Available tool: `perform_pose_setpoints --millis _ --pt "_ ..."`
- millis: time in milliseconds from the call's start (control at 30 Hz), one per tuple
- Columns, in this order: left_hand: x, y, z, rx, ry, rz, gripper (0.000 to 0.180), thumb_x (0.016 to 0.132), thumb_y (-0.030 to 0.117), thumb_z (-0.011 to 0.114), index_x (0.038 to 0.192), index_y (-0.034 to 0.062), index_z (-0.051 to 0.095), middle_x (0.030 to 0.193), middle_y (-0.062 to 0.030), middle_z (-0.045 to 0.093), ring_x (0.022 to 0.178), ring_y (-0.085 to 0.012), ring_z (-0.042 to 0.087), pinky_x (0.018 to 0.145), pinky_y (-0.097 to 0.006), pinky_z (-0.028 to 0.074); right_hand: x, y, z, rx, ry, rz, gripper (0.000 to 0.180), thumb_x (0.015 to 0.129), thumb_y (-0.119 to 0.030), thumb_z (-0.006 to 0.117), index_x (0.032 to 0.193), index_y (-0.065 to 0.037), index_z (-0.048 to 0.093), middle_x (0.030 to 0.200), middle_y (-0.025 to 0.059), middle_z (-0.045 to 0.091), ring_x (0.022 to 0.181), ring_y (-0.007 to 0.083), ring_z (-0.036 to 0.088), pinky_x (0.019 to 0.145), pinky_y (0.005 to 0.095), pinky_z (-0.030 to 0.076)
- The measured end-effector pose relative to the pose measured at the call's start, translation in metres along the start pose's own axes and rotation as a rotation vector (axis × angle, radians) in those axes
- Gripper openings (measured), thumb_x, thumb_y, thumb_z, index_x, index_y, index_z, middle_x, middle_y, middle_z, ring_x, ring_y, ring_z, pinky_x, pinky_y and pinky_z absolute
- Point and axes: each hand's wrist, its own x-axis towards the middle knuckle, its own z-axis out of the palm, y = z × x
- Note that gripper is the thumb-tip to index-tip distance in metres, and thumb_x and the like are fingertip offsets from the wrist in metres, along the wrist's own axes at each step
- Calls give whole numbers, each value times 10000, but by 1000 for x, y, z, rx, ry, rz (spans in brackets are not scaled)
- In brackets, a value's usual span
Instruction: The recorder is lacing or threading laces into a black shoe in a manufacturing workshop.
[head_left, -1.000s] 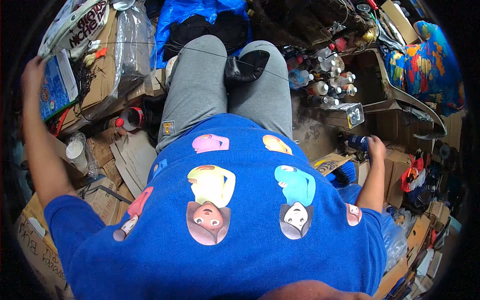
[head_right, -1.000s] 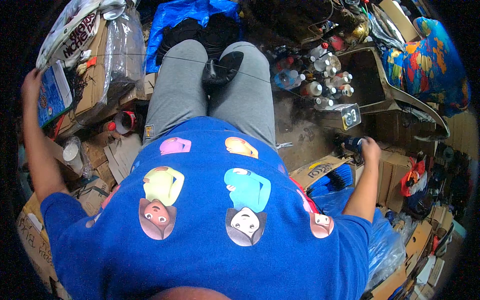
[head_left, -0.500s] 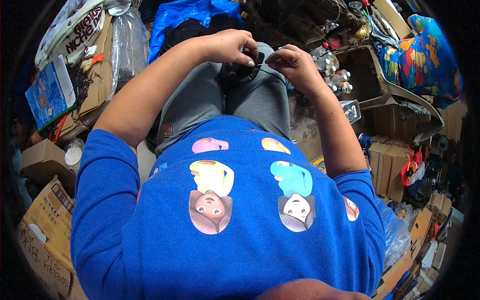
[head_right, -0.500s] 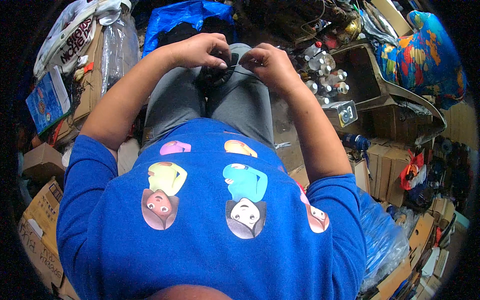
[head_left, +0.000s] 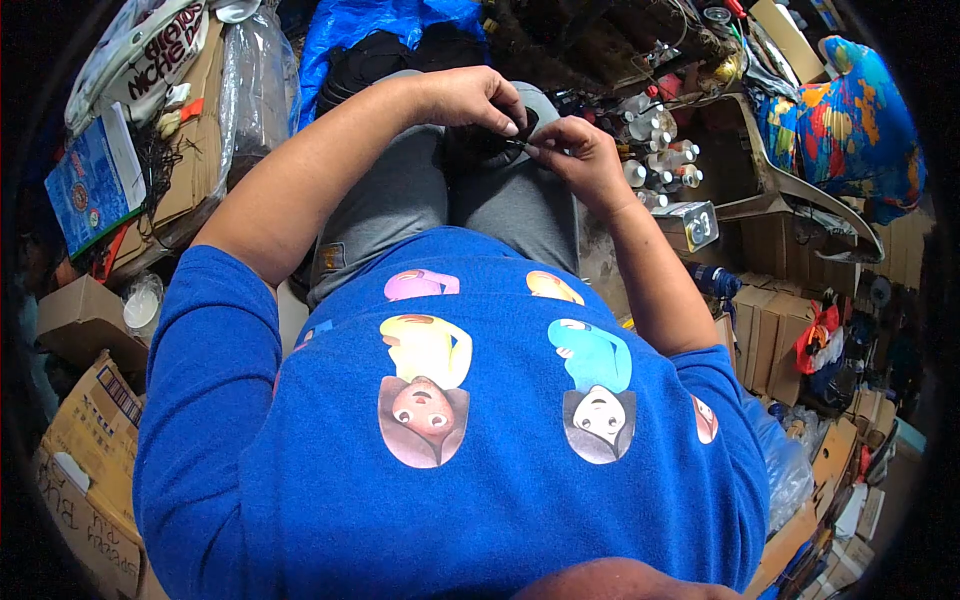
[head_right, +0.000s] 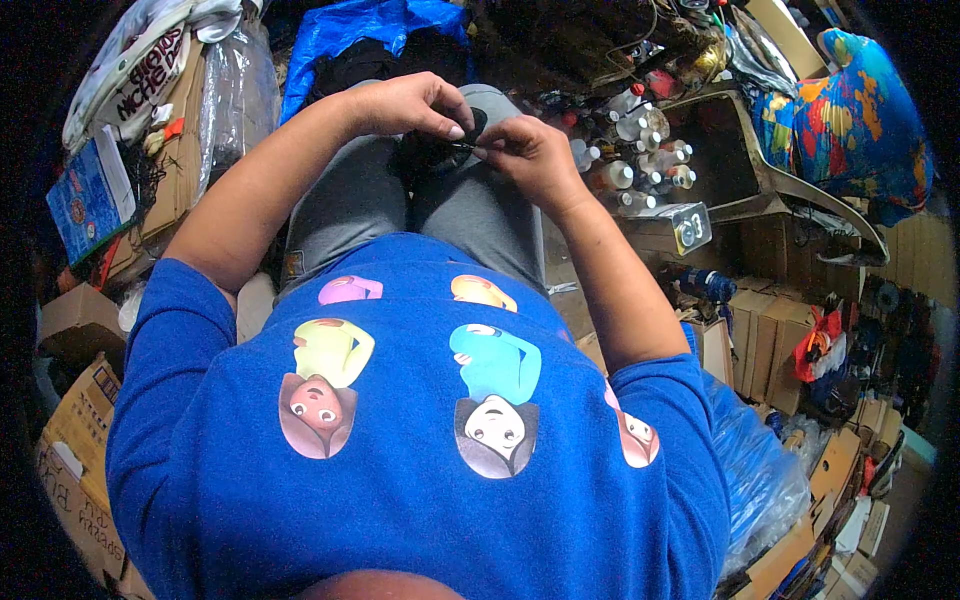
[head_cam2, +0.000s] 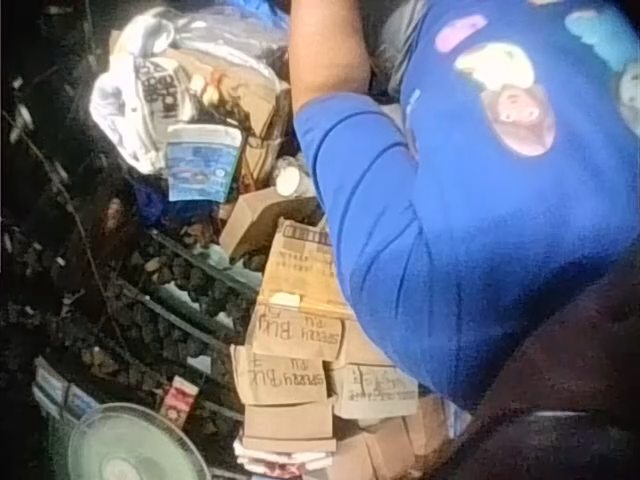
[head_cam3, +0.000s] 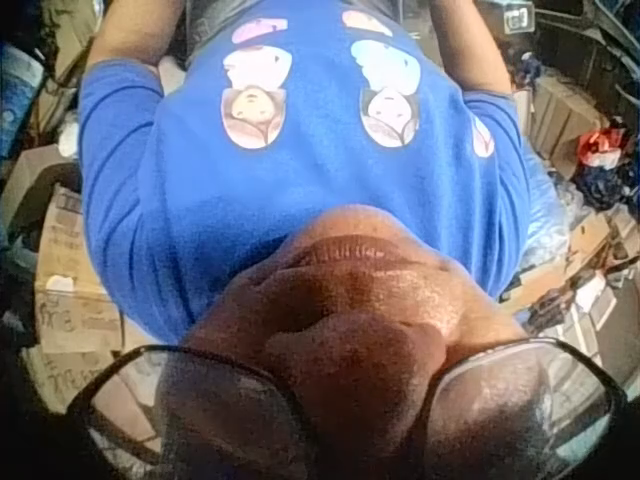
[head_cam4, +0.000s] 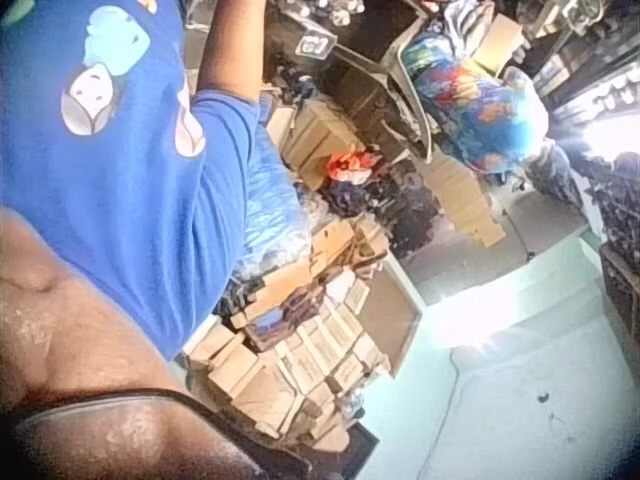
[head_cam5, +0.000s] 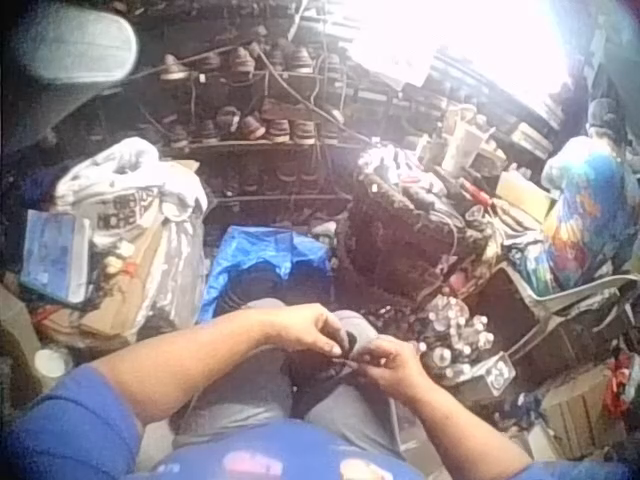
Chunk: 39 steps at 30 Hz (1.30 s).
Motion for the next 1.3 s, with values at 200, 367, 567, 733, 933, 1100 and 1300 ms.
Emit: perform_pose_setpoints --millis 200,367,567,733,933,1100,1300 --pt "1 -9 -3 79 -105 27 369 780 118 603 1141 39 604 981 -93 617 960 -179 538 916 -300 374 -20 -8 9 -293 103 -148 211 708 -12 660 895 -107 681 764 77 565 670 180 595 626 279 478" --pt "1 -2 0 136 -142 5 381 783 102 572 1161 65 596 941 -98 554 944 -203 503 901 -304 357 -28 -26 11 -461 99 -184 250 726 -20 623 938 -141 678 783 103 560 715 277 584 645 353 482" --pt "2 8 1 213 -180 -21 385 773 89 562 1156 72 597 939 -104 555 934 -208 504 884 -307 366 -21 -56 7 -941 -47 -250 236 758 -36 526 918 -117 679 820 128 568 771 329 577 680 398 482" --pt "11 14 -1 253 -202 -20 344 751 76 588 1093 43 609 969 -98 572 943 -208 521 857 -315 397 5 -63 3 -1076 -256 -241 196 737 -15 510 844 -76 663 853 160 587 771 352 599 693 415 481" --pt "11 -10 11 665 445 163 368 726 163 683 1052 29 574 936 -146 625 854 -301 596 791 -352 454 10 -7 -5 -484 -119 -60 150 818 -170 617 881 -33 624 749 82 582 694 170 551 669 310 454" --pt "-64 8 30 509 413 -105 350 780 274 650 1024 35 575 845 -186 617 822 -348 594 749 -413 465 -17 -3 -7 171 -55 193 277 789 -255 690 916 -18 628 780 39 572 862 163 560 726 264 457" --pt "-108 -8 -23 419 500 -421 291 876 302 573 758 36 582 728 -30 548 647 -105 490 602 -261 412 0 36 -11 229 385 98 273 879 -275 568 760 -31 588 821 70 598 855 218 555 703 326 442"
